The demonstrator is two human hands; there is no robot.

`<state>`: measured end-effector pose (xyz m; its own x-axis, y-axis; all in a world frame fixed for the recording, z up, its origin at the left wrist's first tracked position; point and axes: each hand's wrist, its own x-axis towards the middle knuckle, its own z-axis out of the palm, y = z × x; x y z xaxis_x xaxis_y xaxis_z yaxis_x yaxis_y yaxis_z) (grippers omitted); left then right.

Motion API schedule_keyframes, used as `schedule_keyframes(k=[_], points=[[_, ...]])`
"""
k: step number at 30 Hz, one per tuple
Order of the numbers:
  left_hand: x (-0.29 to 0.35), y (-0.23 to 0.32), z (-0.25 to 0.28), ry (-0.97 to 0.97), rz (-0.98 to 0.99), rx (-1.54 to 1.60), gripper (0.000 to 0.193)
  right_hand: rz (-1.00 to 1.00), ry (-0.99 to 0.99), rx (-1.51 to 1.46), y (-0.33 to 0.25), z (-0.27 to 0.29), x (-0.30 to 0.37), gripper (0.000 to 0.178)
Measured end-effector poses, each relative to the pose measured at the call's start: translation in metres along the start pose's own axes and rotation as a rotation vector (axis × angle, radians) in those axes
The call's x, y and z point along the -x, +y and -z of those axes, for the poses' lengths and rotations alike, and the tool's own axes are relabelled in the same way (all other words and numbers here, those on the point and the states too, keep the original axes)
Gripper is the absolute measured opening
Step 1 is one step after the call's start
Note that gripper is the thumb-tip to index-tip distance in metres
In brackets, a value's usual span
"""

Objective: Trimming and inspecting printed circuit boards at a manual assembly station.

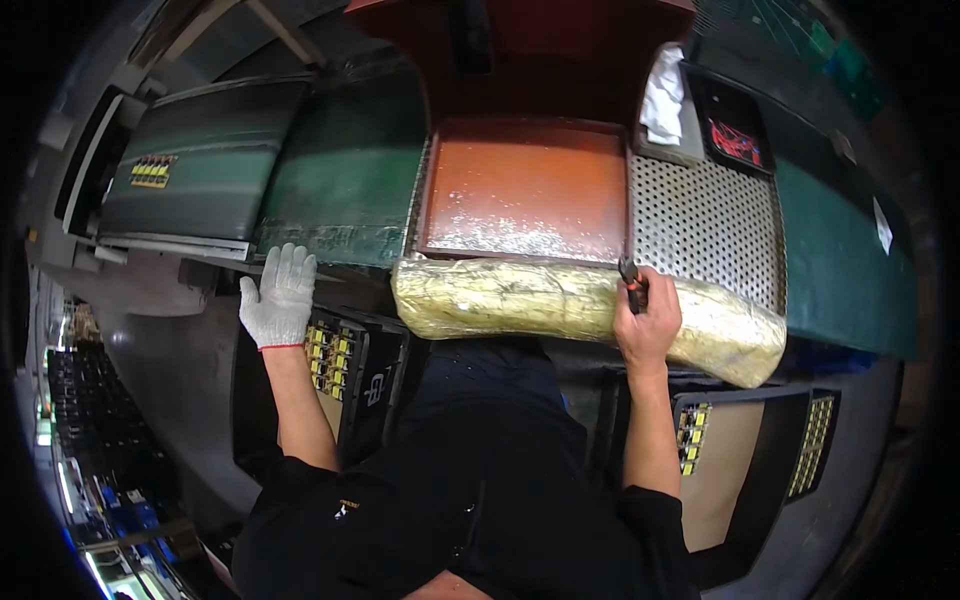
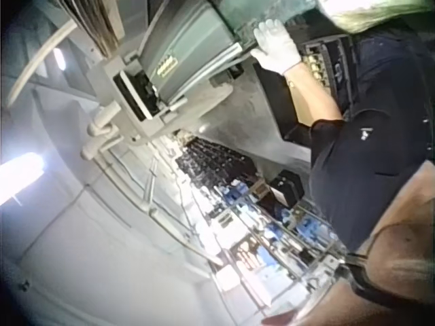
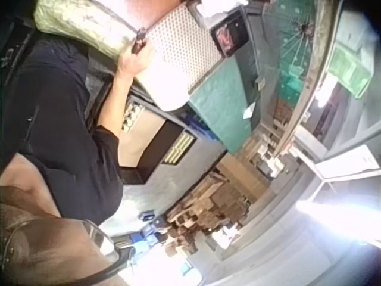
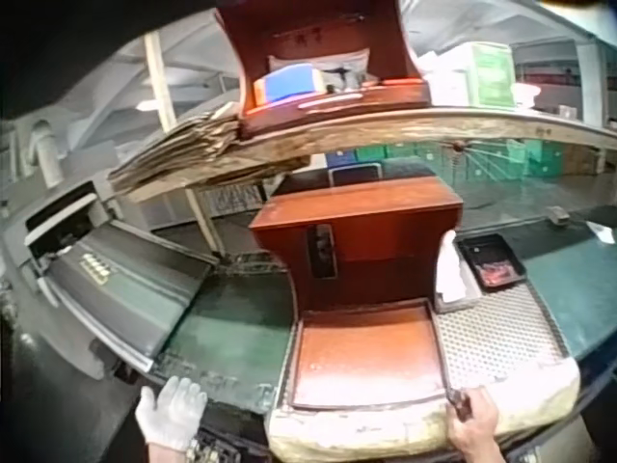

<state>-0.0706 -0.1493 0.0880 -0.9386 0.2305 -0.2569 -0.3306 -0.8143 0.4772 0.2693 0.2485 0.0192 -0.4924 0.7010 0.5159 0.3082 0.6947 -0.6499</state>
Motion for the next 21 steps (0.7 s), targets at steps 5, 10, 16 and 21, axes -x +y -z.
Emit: schedule_keyframes(k=[5, 10, 16, 21], points=[[-0.014, 0.031, 0.018, -0.114, -0.003, 0.080, 0.072, 0.018, -0.029, 0.046, -0.011, -0.012, 0.004, 0.026], [-0.057, 0.063, 0.052, -0.448, -0.034, 0.015, 0.072, 0.109, -0.045, 0.034, -0.020, -0.024, 0.010, 0.033], [-0.162, 0.033, 0.061, 0.037, -0.321, -0.688, 0.072, 0.113, -0.104, 0.079, -0.019, -0.027, 0.014, 0.034], [-0.253, -0.001, 0.049, -0.057, -0.563, -1.307, 0.047, 0.137, -0.068, 0.122, -0.020, -0.029, 0.008, 0.036]])
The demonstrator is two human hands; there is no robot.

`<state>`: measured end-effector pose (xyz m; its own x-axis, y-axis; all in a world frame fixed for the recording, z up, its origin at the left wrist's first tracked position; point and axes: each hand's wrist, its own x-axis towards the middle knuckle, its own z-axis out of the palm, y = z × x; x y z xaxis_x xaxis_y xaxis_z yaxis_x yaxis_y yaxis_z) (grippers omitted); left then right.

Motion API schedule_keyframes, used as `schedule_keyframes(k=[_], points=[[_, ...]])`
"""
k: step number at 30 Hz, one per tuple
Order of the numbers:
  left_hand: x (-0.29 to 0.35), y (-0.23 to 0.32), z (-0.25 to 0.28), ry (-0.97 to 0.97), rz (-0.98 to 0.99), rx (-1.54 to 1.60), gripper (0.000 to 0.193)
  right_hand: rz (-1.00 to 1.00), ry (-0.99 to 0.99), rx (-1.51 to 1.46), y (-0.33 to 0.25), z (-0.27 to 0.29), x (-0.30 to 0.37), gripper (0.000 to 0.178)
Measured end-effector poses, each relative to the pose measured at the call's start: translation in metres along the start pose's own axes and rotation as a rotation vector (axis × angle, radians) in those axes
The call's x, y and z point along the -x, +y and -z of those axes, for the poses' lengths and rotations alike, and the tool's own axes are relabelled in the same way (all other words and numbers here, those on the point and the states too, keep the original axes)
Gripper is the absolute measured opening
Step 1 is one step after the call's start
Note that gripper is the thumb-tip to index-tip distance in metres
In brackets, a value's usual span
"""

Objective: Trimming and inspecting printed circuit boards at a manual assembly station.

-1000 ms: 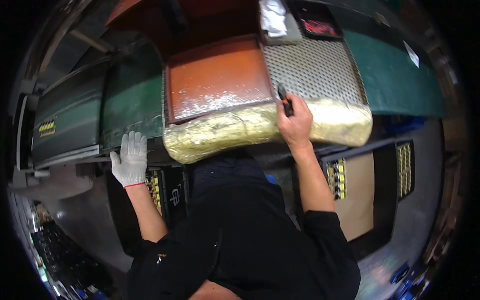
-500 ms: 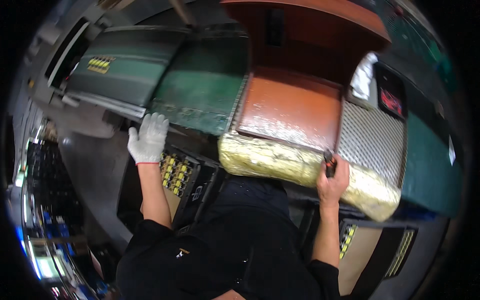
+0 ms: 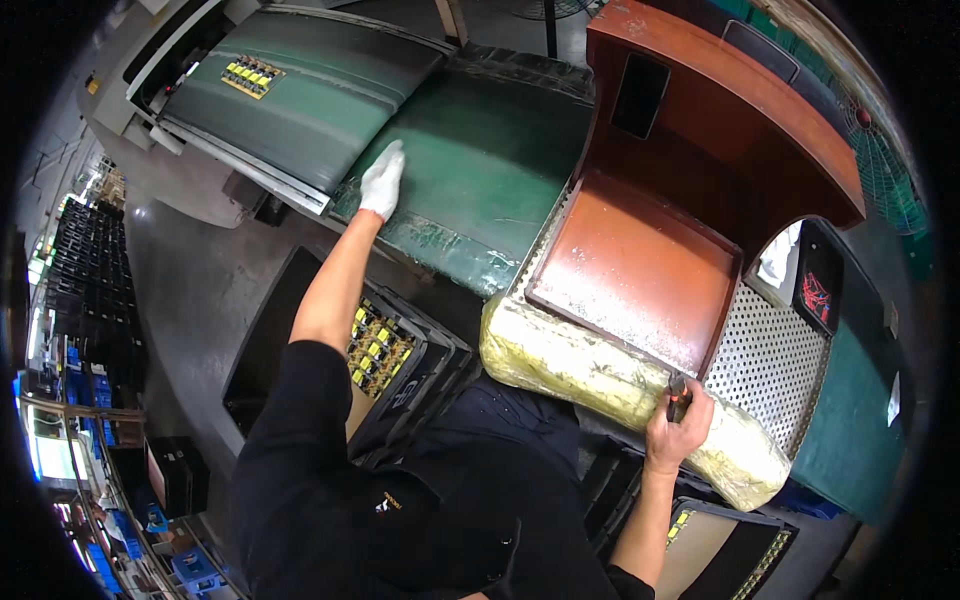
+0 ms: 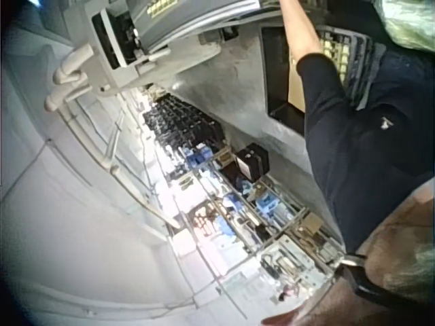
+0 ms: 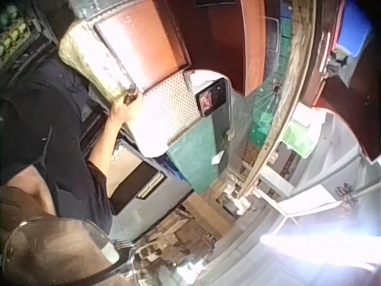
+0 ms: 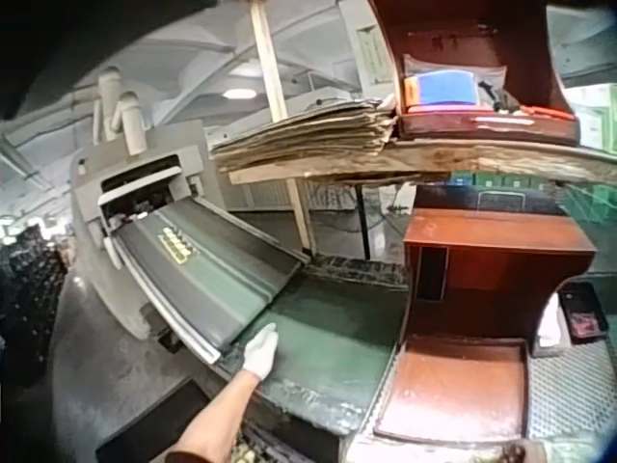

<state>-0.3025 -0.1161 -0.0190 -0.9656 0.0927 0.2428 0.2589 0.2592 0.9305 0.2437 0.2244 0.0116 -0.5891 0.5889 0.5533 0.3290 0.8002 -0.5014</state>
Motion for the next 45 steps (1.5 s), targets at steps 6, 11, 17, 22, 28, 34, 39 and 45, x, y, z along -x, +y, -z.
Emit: schedule_keyframes(k=[6, 11, 17, 22, 28, 34, 39, 45], points=[[-0.018, 0.051, -0.154, -0.264, -0.035, 0.019, 0.055, -0.018, 0.038, 0.033, -0.005, -0.004, 0.004, 0.036], [0.060, 0.122, -0.242, -0.537, 0.056, 0.102, 0.064, -0.018, 0.034, 0.051, 0.002, -0.007, 0.010, 0.035], [0.024, 0.066, -0.105, -0.277, -0.201, 0.209, 0.067, 0.011, 0.046, 0.092, 0.007, -0.005, 0.010, 0.034], [0.044, 0.066, -0.028, -0.229, -0.085, -0.485, 0.064, -0.069, -0.021, 0.112, 0.010, -0.004, 0.012, 0.035], [0.153, 0.112, -0.112, -0.719, -0.366, -0.026, 0.062, 0.037, -0.001, 0.064, 0.019, -0.009, 0.011, 0.035], [0.045, 0.083, 0.018, -0.322, -0.087, -1.128, 0.092, 0.064, -0.005, 0.090, 0.016, -0.006, 0.013, 0.038], [-0.031, -0.010, 0.042, -0.176, -0.046, -1.104, 0.092, 0.078, -0.032, 0.085, 0.015, -0.007, 0.008, 0.038], [-0.102, 0.006, -0.015, -0.334, -0.053, -1.056, 0.094, -0.015, -0.075, 0.092, 0.020, -0.006, 0.017, 0.042]])
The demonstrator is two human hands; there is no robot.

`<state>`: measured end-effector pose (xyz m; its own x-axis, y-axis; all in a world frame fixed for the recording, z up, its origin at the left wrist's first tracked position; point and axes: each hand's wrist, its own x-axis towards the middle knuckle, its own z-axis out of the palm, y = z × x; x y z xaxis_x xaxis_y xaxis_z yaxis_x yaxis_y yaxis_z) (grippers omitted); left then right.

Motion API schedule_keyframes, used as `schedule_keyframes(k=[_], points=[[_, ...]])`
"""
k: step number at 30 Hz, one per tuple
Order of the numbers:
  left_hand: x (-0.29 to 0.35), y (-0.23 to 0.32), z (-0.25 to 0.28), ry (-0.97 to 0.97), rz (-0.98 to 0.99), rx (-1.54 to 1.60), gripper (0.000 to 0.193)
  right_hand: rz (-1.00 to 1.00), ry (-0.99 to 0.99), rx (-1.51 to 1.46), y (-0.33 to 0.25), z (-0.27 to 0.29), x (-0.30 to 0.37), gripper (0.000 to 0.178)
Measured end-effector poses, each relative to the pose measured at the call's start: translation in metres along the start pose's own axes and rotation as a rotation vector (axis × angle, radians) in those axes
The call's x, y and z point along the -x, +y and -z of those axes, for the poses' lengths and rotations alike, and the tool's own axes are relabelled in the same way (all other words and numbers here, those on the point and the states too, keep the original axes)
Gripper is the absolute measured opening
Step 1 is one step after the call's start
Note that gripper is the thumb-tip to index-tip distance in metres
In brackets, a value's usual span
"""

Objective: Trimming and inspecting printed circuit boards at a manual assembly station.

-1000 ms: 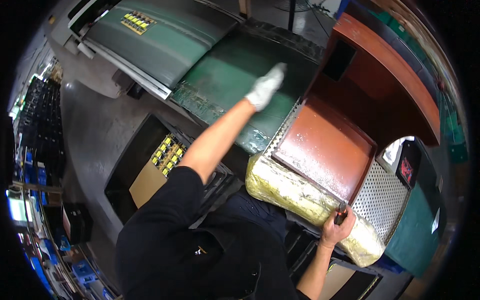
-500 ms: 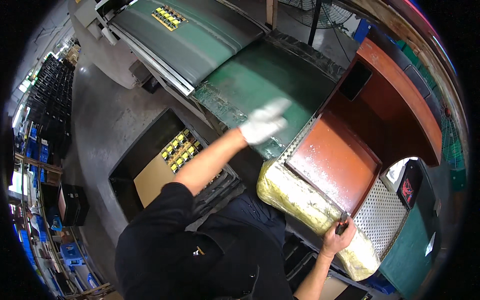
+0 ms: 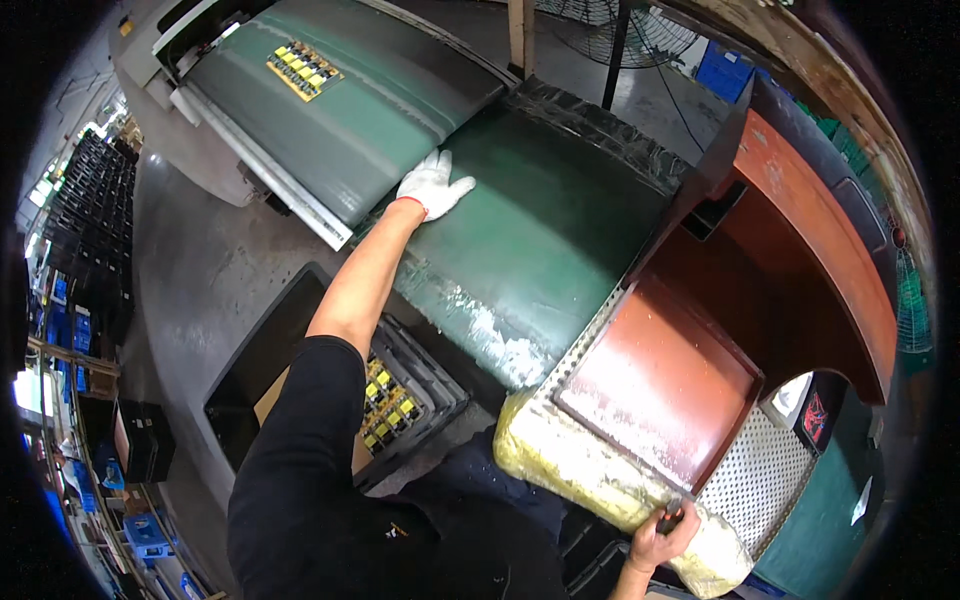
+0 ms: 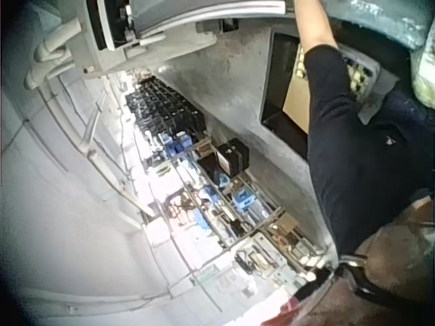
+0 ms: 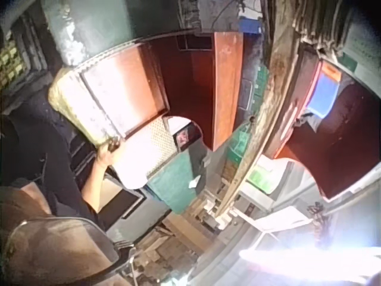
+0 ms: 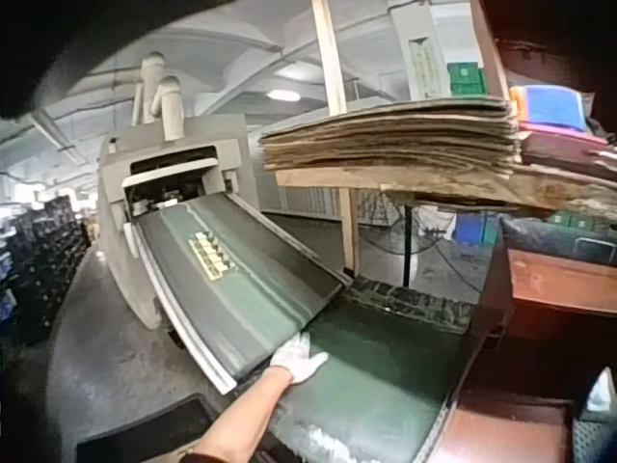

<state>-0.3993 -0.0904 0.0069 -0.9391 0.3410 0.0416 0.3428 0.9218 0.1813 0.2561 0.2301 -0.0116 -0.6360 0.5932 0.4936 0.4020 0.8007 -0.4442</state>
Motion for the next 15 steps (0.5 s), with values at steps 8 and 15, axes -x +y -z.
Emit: schedule_keyframes(k=[8, 15], points=[[-0.135, 0.049, -0.039, 0.051, -0.039, 0.001, 0.097, -0.200, -0.031, 0.135, 0.021, -0.001, 0.019, 0.036], [-0.184, 0.109, -0.042, 0.057, -0.103, -0.124, 0.091, -0.092, -0.077, 0.137, -0.005, 0.007, -0.002, 0.035]])
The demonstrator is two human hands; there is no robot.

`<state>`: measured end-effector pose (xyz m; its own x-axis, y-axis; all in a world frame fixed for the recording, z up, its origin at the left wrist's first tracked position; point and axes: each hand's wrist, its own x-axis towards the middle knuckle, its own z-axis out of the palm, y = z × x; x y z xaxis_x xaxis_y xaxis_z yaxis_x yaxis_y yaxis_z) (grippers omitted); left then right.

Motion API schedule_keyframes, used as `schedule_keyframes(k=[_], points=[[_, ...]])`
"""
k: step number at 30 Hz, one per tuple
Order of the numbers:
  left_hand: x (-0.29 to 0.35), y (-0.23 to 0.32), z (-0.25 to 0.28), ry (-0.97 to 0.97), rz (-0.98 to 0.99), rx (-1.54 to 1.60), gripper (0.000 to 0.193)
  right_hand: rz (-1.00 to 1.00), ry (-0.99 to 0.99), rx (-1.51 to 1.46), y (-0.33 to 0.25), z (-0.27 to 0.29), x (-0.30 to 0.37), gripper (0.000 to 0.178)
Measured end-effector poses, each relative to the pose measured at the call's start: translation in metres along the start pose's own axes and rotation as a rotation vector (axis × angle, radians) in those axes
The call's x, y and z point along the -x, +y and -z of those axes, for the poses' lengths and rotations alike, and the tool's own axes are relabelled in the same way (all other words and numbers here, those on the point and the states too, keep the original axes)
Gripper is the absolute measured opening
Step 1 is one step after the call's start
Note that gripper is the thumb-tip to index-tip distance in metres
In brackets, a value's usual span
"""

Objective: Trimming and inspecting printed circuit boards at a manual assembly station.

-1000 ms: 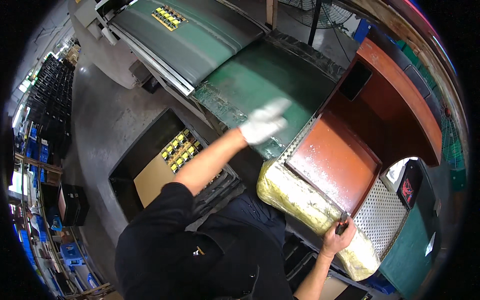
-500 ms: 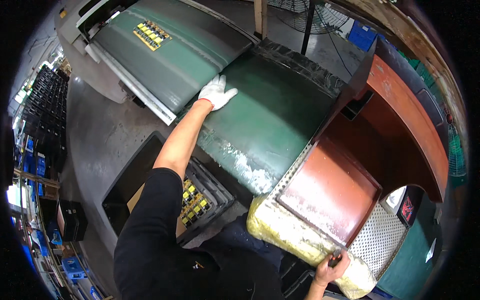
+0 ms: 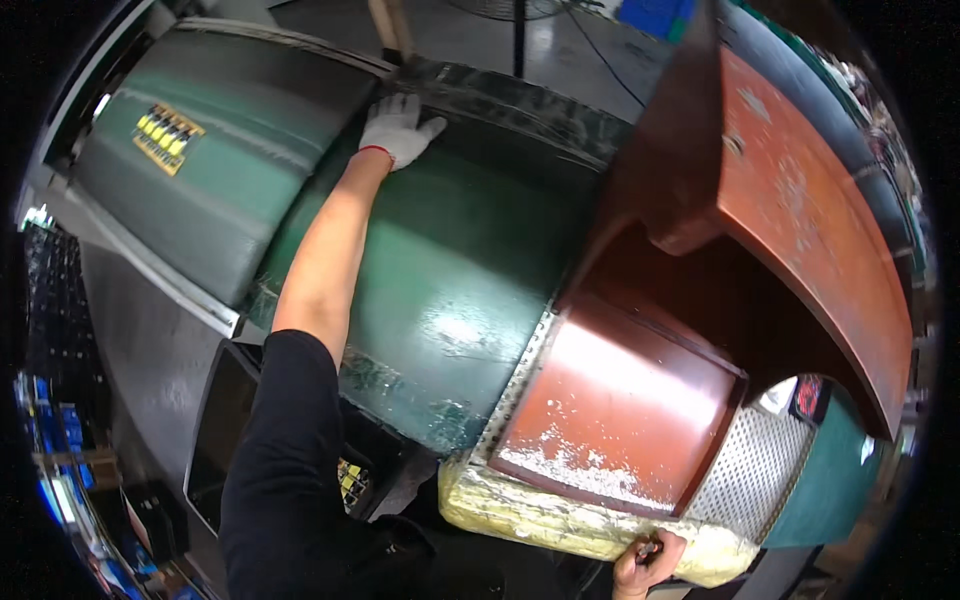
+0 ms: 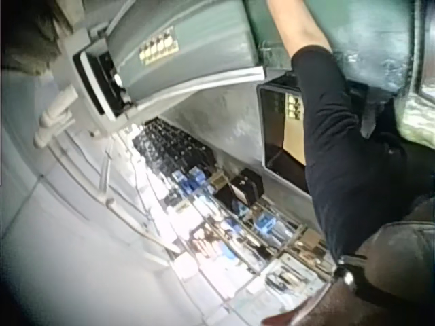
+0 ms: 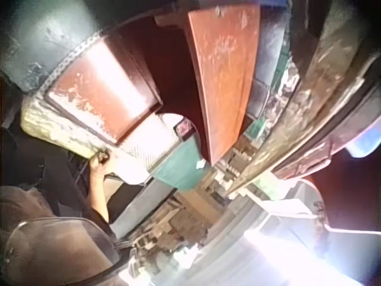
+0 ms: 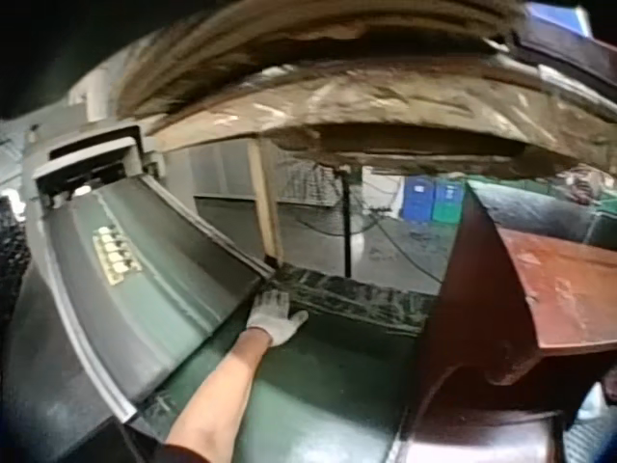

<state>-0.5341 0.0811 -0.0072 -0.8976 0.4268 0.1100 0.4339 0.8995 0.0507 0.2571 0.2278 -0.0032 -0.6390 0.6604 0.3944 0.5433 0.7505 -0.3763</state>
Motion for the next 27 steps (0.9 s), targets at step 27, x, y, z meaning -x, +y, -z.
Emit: schedule_keyframes(k=[27], points=[[0.220, 0.094, 0.016, -0.207, -0.062, 2.065, 0.070, 0.142, 0.160, -0.176, -0.014, -0.001, -0.014, 0.033]])
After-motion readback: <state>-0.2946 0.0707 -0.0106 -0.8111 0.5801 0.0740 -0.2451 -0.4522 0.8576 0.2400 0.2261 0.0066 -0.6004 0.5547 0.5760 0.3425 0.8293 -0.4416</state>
